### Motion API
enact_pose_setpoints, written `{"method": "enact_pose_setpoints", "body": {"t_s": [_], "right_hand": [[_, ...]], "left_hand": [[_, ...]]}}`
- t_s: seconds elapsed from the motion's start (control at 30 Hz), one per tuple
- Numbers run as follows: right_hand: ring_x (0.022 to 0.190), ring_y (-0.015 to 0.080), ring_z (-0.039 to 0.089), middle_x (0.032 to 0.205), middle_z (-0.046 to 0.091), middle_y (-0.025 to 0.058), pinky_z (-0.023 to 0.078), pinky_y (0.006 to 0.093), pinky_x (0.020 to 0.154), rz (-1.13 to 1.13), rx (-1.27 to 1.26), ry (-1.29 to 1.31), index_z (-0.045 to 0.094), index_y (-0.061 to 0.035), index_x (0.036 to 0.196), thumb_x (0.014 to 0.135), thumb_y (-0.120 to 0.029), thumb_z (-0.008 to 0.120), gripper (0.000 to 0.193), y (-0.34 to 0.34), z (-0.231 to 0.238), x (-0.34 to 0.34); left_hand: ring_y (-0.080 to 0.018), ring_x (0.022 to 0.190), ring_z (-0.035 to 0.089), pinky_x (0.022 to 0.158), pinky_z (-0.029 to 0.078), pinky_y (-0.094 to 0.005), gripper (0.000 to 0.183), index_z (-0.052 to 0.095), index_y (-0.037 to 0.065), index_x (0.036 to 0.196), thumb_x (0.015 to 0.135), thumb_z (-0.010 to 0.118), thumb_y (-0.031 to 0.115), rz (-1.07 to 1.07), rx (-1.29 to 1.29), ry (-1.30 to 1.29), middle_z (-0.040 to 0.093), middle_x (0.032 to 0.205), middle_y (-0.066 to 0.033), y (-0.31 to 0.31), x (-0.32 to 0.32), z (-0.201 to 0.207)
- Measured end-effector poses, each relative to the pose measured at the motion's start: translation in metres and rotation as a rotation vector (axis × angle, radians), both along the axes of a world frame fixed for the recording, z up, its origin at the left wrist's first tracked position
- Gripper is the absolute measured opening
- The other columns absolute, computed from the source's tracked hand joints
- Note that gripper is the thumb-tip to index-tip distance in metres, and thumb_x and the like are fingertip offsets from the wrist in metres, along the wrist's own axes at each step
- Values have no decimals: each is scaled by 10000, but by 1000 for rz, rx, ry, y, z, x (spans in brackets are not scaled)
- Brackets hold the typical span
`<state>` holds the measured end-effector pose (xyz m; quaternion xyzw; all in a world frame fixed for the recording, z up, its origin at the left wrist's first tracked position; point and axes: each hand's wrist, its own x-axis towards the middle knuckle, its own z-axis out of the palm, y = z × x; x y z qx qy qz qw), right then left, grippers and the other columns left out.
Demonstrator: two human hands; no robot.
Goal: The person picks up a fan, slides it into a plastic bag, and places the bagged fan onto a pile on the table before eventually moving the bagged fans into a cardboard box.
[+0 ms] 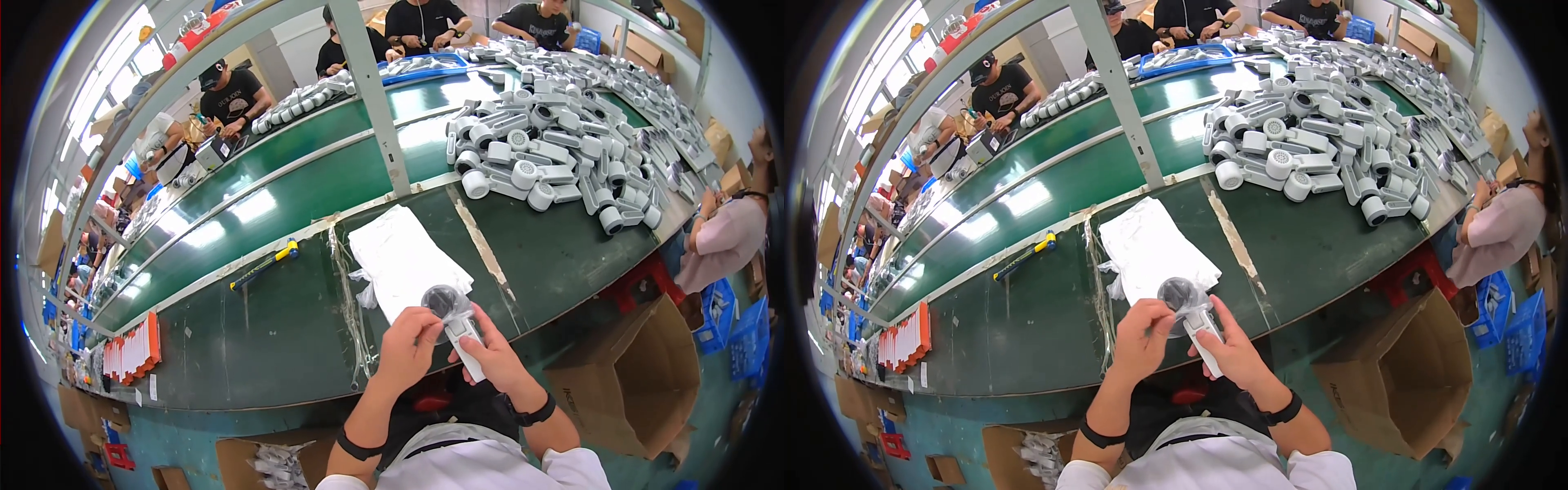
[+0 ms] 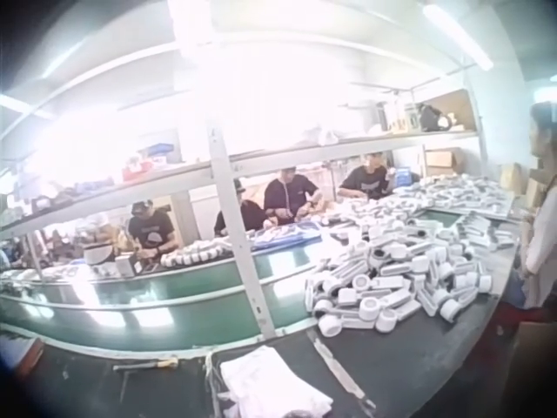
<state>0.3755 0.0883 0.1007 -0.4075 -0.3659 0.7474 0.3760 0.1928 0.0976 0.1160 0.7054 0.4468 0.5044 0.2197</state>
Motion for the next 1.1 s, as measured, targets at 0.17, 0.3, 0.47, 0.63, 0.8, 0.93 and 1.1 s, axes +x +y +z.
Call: {"method": "enact_pose_setpoints", "body": {"t_s": [0.17,0.3,0.47,0.63,0.8,0.93,1.1], "right_hand": [[533,121,571,893,647,100,462,260,425,54,95,-66,234,-115,1493,967,-153,541,610,8,-15,-7],[683,121,617,969,611,58,525,252,581,-176,335,-109,337,-86,1403,954,-107,569,505,15,-53,-18],[853,119,633,1036,594,45,538,263,747,-192,243,-15,421,-66,1266,983,-163,552,326,10,-36,-12],[858,97,612,1013,596,43,514,253,739,-140,256,114,429,-47,1231,1013,-226,512,294,0,-22,-31],[971,76,562,1126,593,29,481,239,821,-13,242,220,466,-53,1283,1034,-291,458,344,-13,-30,-63],[966,96,594,1082,649,52,478,235,838,-73,271,90,582,17,1201,1019,-263,494,346,-4,-24,-68],[761,92,629,883,692,55,496,222,688,-122,400,-245,644,32,1073,975,-111,547,198,2,-31,-71]], "left_hand": [[-299,742,615,630,511,-338,123,621,13,918,818,692,10,-84,23,103,609,918,-135,-12,12,2],[-316,753,620,664,518,-349,127,630,21,908,805,705,22,-182,75,195,617,919,-135,-30,23,-5],[-233,827,641,740,520,-331,100,651,25,912,819,680,0,-407,-314,17,651,924,-107,-45,3,-2],[-147,990,603,851,494,-297,416,494,10,1286,921,648,136,30,-433,-669,631,1106,-64,-26,-19,-39],[-183,1090,579,937,469,-335,364,484,12,1293,981,554,185,5,-784,-917,603,1190,-85,-30,-11,-53],[-252,1146,582,990,459,-386,407,435,4,1346,1010,487,228,46,-656,-1129,584,1285,-156,-29,-26,-46],[-246,1118,588,1029,430,-402,385,400,86,1374,1020,474,219,247,-586,-1449,607,1169,-109,-30,-54,-32]]}}
